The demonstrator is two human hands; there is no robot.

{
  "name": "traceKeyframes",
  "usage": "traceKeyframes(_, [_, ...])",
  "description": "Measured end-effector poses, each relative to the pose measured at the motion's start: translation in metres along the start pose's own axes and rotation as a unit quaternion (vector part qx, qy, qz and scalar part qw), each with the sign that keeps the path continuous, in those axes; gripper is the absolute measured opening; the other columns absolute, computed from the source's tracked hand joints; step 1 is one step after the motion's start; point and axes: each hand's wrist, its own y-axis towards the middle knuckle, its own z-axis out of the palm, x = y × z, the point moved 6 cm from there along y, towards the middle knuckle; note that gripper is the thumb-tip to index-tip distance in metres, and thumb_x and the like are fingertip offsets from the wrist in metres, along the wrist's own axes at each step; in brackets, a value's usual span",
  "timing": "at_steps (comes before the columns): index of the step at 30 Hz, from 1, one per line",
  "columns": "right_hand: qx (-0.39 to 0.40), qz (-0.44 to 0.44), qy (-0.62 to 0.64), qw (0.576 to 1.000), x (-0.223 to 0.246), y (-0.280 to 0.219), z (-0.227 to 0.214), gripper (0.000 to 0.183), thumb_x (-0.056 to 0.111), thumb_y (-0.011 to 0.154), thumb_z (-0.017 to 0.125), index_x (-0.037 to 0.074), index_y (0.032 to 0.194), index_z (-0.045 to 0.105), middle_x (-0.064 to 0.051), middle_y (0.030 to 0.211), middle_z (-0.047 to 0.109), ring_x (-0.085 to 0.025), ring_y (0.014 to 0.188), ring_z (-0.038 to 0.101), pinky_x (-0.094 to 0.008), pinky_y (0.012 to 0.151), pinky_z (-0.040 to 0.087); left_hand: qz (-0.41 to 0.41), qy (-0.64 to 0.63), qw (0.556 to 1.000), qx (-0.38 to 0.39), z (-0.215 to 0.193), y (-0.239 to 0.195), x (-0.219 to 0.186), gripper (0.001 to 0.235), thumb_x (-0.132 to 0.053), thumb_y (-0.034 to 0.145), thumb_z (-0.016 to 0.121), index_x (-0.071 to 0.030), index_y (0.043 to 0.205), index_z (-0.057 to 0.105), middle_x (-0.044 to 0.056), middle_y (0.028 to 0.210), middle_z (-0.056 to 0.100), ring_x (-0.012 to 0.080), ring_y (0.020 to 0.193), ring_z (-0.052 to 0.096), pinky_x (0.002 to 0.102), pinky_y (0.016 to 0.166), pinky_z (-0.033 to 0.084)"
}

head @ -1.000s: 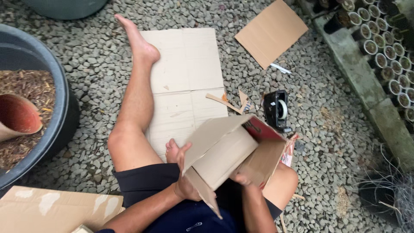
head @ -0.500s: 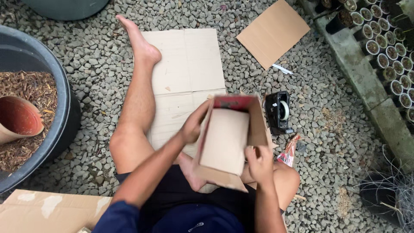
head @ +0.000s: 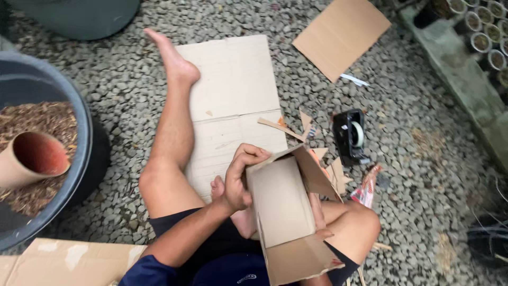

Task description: The person sits on a gravel surface and assembles a cardboard box using scissors and a tape dispenser. They cut the cardboard, fold the flaps, and secure the seams with tape to form a rectangular box.

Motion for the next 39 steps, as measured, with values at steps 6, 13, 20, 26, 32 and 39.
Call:
traceKeyframes(6, [-0.084,-0.028,0.085,0.992,0.002,0.016,0.025,0.078,0.062,0.115,0.013,0.0,0.134,0.055,-0.016,0.136,0.051,-0.025,0.124,0.056,-0.045,0.121,0.046,-0.194,-0.224,0.935,0.194,-0.032,0.026,0.025,0.123,-0.095,0.083,0.024,0.002,0.158,0.037,0.02,0.163,0.039,0.0281,0.154,0.037,0.043,0.13,0.028])
traceKeyframes(13, [-0.057,-0.039,-0.072,0.995,0.033,0.042,0.037,0.086,0.063,0.11,0.019,-0.009,0.119,0.065,-0.025,0.124,0.068,-0.035,0.12,0.064,-0.047,0.113,0.049,-0.299,-0.11,0.91,0.265,-0.051,0.009,0.1,0.122,-0.09,0.086,0.014,0.007,0.155,0.041,0.018,0.153,0.052,0.0248,0.14,0.046,0.038,0.121,0.033])
traceKeyframes(20, [-0.021,-0.063,-0.003,0.998,0.03,0.053,0.037,0.093,0.061,0.111,0.004,-0.007,0.119,0.067,-0.024,0.125,0.068,-0.036,0.121,0.064,-0.049,0.114,0.048,-0.286,-0.111,0.909,0.284,-0.051,0.011,0.103,0.121,-0.088,0.091,0.007,0.007,0.153,0.046,0.02,0.149,0.056,0.0265,0.138,0.049,0.038,0.119,0.037])
traceKeyframes(26, [-0.017,-0.051,0.015,0.998,0.012,0.047,0.03,0.098,0.064,0.109,0.001,-0.007,0.119,0.068,-0.024,0.125,0.068,-0.037,0.123,0.062,-0.05,0.118,0.045,-0.25,-0.105,0.907,0.323,-0.034,0.031,0.069,0.121,-0.089,0.09,0.008,0.008,0.155,0.038,0.022,0.161,0.042,0.0305,0.15,0.037,0.038,0.126,0.025])
traceKeyframes(32, [-0.01,-0.064,0.011,0.998,0.003,0.045,0.024,0.097,0.064,0.109,0.002,-0.005,0.115,0.07,-0.022,0.122,0.071,-0.036,0.121,0.063,-0.048,0.117,0.046,-0.213,-0.143,0.903,0.345,-0.026,0.038,0.037,0.129,-0.095,0.085,0.011,0.009,0.158,0.032,0.023,0.166,0.033,0.032,0.155,0.032,0.041,0.129,0.022])
traceKeyframes(39, [0.112,-0.013,0.07,0.991,0.008,0.079,0.007,0.095,0.062,0.11,0.004,-0.006,0.111,0.071,-0.023,0.119,0.071,-0.036,0.119,0.064,-0.047,0.114,0.047,-0.13,-0.159,0.913,0.351,-0.026,0.035,0.016,0.144,-0.105,0.069,0.031,0.002,0.165,0.024,0.023,0.172,0.028,0.0335,0.16,0.03,0.044,0.135,0.024])
